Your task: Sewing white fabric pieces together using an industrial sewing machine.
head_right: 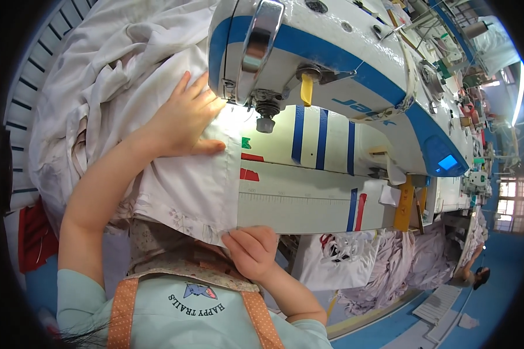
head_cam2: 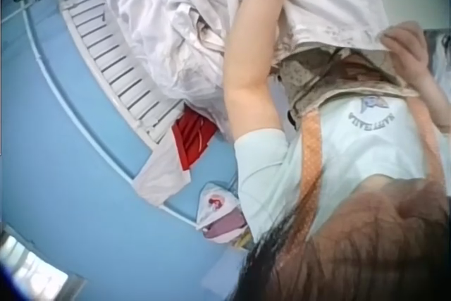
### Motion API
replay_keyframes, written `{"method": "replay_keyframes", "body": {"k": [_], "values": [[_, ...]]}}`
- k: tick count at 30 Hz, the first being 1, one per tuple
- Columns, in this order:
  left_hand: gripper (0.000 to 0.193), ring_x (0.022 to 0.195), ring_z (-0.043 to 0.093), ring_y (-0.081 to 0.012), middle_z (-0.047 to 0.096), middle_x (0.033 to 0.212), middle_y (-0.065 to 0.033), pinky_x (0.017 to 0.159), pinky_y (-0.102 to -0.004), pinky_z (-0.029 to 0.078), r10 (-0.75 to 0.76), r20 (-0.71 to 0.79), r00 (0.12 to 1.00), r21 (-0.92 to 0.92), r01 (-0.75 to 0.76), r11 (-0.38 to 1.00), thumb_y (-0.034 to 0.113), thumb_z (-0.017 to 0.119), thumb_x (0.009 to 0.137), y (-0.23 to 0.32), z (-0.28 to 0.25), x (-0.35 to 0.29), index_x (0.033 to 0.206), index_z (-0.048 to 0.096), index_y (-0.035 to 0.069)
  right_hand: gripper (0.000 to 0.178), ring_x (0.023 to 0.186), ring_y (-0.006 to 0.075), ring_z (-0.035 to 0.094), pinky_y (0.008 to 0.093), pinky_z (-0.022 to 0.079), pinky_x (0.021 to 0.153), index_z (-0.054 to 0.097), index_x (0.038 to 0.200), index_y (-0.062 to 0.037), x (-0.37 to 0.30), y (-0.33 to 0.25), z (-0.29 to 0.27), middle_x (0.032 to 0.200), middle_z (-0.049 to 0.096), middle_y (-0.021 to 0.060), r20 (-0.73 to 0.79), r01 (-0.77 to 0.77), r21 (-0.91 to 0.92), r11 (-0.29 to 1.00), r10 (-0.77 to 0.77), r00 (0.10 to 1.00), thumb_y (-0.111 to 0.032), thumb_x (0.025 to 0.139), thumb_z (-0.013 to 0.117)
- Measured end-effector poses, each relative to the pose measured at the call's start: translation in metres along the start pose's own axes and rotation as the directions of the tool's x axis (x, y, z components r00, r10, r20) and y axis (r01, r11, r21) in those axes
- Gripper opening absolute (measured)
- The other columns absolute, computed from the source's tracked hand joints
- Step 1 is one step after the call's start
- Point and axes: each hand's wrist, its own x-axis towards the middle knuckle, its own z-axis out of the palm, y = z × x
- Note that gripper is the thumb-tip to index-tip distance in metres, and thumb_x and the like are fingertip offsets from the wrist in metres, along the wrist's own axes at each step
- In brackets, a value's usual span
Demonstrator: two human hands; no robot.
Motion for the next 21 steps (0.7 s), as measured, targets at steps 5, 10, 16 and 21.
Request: {"method": "replay_keyframes", "body": {"k": [5,10,16,21], "values": [[0.082,0.137,0.027,-0.0369,0.043,0.14,-0.0131,0.11,-0.0571,0.02,0.008,-0.03,1.0,-0.011,-0.008,1.0,0.058,0.061,0.076,0.0053,0.0022,-0.0075,0.134,0.044,0.003,0.036,0.071,0.0213,0.053,0.0333,0.041,0.061,0.07,0.085,-0.0055,-0.0029,-0.0028,-0.0021,0.086,0.056,0.0035,-0.001,0.008,0.03,1.0,-0.007,1.0,0.001,0.05,0.065],[0.083,0.137,0.026,-0.0357,0.041,0.141,-0.0124,0.11,-0.0561,0.019,0.006,-0.041,0.999,0.003,-0.006,1.0,0.059,0.061,0.076,0.0072,0.0035,-0.01,0.135,0.042,0.003,0.037,0.07,0.02,0.052,0.0326,0.039,0.06,0.07,0.085,-0.0059,-0.0052,-0.0018,-0.0026,0.083,0.053,0.0019,-0.003,0.023,0.056,0.998,-0.023,1.0,0.001,0.049,0.063],[0.084,0.136,0.026,-0.0364,0.042,0.139,-0.013,0.109,-0.0567,0.02,0.011,-0.038,0.999,0.008,-0.011,1.0,0.059,0.062,0.075,0.0075,0.0043,-0.0096,0.134,0.043,0.002,0.038,0.068,0.0197,0.052,0.0325,0.038,0.06,0.07,0.085,-0.005,-0.0068,0.0005,-0.0045,0.082,0.053,0.0014,0.008,0.03,0.067,0.997,-0.03,1.0,0.0,0.048,0.062],[0.084,0.136,0.027,-0.0366,0.044,0.136,-0.0133,0.108,-0.0579,0.02,0.005,-0.073,0.997,-0.025,-0.007,1.0,0.06,0.063,0.073,0.0072,0.0041,-0.0089,0.131,0.046,0.002,0.037,0.068,0.0199,0.051,0.0324,0.037,0.06,0.07,0.083,-0.0042,-0.0053,0.0008,-0.0044,0.08,0.053,0.0015,0.0,0.045,0.063,0.997,-0.045,0.999,-0.001,0.047,0.062]]}}
